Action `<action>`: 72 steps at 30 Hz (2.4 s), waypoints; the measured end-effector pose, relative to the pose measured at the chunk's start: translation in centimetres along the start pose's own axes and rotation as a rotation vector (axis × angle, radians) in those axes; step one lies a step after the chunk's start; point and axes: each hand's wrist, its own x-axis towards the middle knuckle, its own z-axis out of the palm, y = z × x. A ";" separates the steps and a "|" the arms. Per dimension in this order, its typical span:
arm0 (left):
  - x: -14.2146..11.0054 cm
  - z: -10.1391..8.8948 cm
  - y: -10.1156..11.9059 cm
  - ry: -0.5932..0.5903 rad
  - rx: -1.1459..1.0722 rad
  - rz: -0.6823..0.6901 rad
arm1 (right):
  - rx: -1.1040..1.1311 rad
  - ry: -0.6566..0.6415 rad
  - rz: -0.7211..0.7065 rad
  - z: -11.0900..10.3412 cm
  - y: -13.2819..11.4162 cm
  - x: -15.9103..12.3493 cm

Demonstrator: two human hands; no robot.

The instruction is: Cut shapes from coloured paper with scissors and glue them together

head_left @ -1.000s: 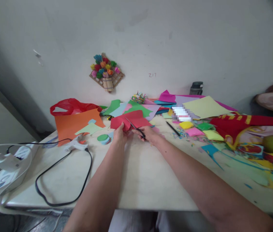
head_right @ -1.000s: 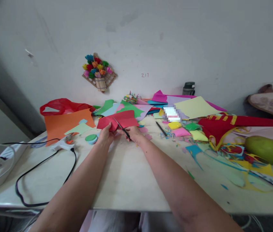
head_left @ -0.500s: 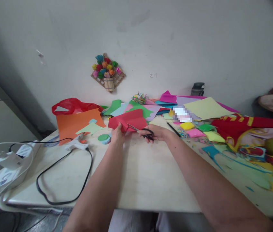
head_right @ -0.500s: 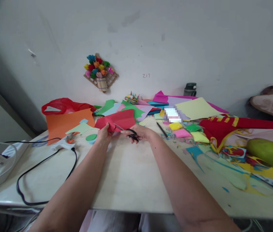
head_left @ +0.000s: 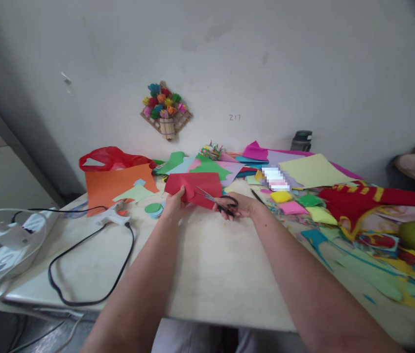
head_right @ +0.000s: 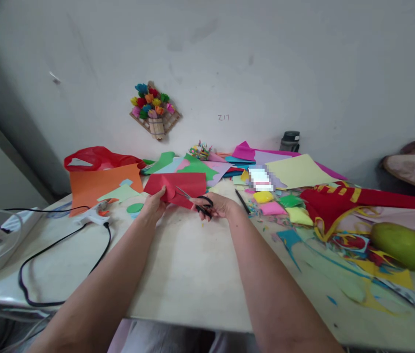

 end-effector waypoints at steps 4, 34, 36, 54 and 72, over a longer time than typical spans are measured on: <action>0.1 -0.2 0.0 -0.042 -0.017 0.031 | 0.010 0.007 -0.033 0.5 0.0 0.2; -1.3 0.6 0.5 -0.155 0.043 -0.146 | -0.056 0.220 -0.209 2.8 -0.6 1.1; -1.3 0.6 0.5 -0.156 0.036 -0.145 | -0.058 0.223 -0.212 2.8 -0.6 1.3; -0.9 0.3 0.2 -0.160 0.033 -0.148 | -0.016 0.251 -0.255 2.6 0.2 2.0; -1.0 0.5 0.1 -0.155 0.013 -0.157 | -0.025 0.273 -0.278 2.6 0.4 2.2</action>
